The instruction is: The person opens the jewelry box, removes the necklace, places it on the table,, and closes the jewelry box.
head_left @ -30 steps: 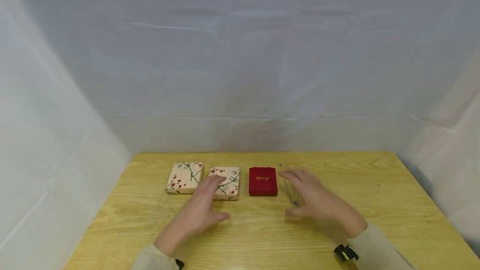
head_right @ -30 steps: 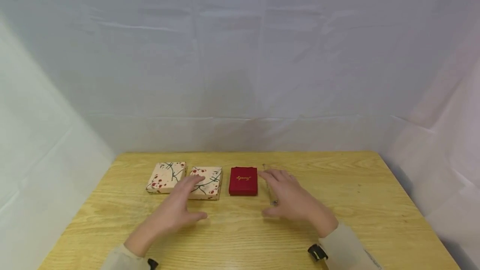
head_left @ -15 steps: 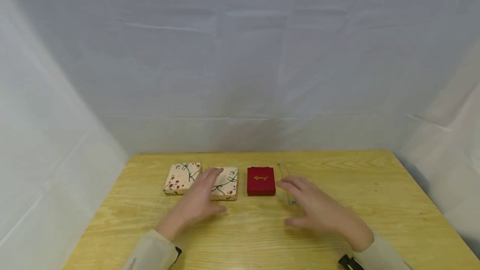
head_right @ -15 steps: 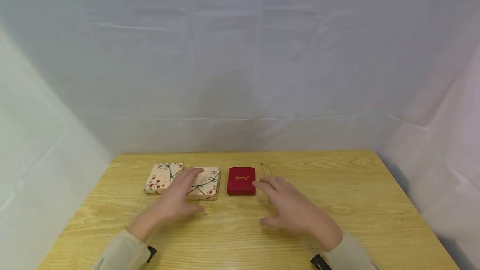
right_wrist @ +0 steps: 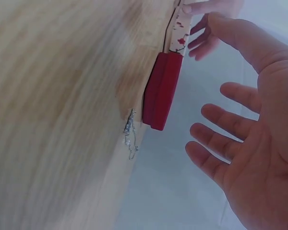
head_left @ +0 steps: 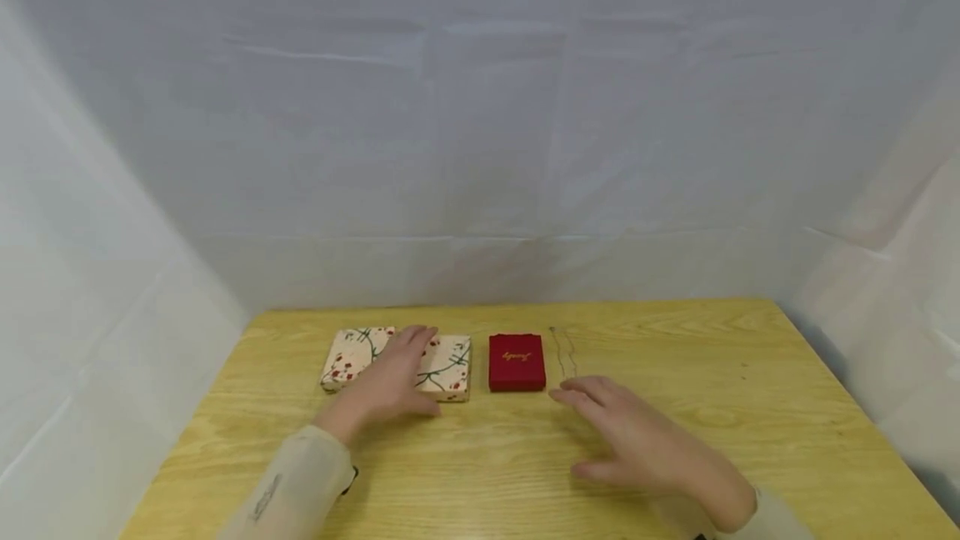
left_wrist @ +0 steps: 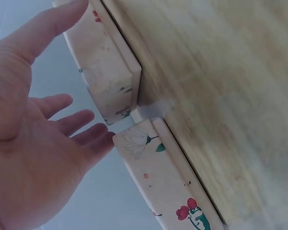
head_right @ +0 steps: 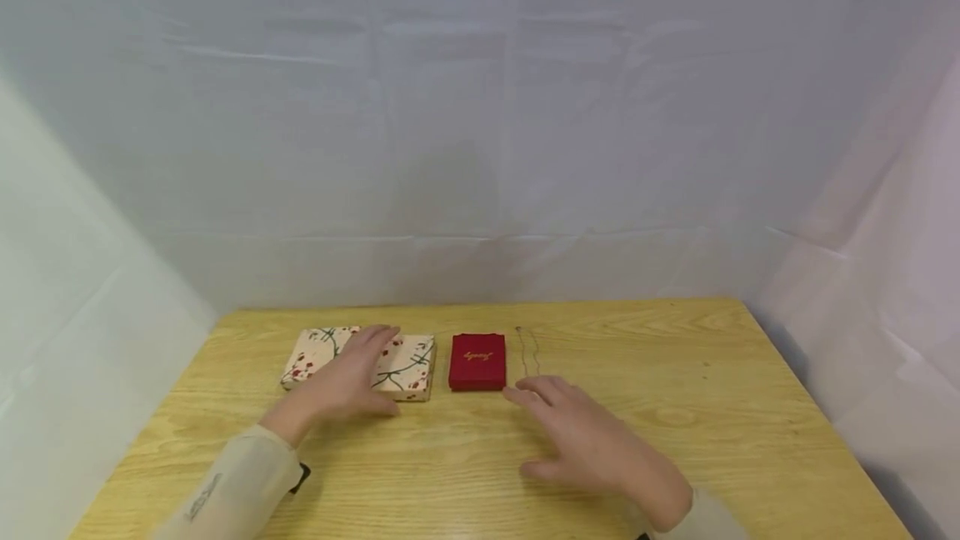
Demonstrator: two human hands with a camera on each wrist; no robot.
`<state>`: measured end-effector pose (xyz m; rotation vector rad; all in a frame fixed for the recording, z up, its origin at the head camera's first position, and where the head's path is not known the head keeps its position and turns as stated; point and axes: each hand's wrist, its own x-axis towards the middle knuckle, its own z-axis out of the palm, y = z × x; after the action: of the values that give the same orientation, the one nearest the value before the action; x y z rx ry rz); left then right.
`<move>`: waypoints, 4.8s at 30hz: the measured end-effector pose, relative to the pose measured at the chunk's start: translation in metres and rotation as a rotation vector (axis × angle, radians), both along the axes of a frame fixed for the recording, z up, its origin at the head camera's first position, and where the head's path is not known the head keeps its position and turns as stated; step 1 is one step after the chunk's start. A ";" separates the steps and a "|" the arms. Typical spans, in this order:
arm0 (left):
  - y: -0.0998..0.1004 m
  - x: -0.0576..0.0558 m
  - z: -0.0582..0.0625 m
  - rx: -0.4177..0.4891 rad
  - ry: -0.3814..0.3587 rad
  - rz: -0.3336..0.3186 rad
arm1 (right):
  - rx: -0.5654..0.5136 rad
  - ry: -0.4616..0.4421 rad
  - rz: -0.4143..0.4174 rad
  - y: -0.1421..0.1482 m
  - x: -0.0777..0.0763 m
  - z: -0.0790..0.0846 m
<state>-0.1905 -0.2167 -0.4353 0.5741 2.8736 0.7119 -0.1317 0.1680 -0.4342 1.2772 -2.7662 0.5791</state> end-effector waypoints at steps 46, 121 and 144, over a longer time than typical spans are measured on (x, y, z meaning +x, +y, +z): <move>0.010 0.004 0.006 -0.058 -0.064 0.061 | -0.004 -0.053 -0.009 -0.012 0.007 -0.004; 0.097 0.093 0.000 0.112 0.037 -0.042 | -0.090 -0.234 -0.068 -0.042 0.000 -0.015; 0.084 0.095 -0.004 0.243 0.023 -0.097 | -0.139 -0.381 -0.030 -0.028 -0.004 -0.012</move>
<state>-0.0959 -0.1327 -0.4390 0.7503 2.7758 1.0531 -0.1360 0.1397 -0.4466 1.2011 -2.9602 1.0952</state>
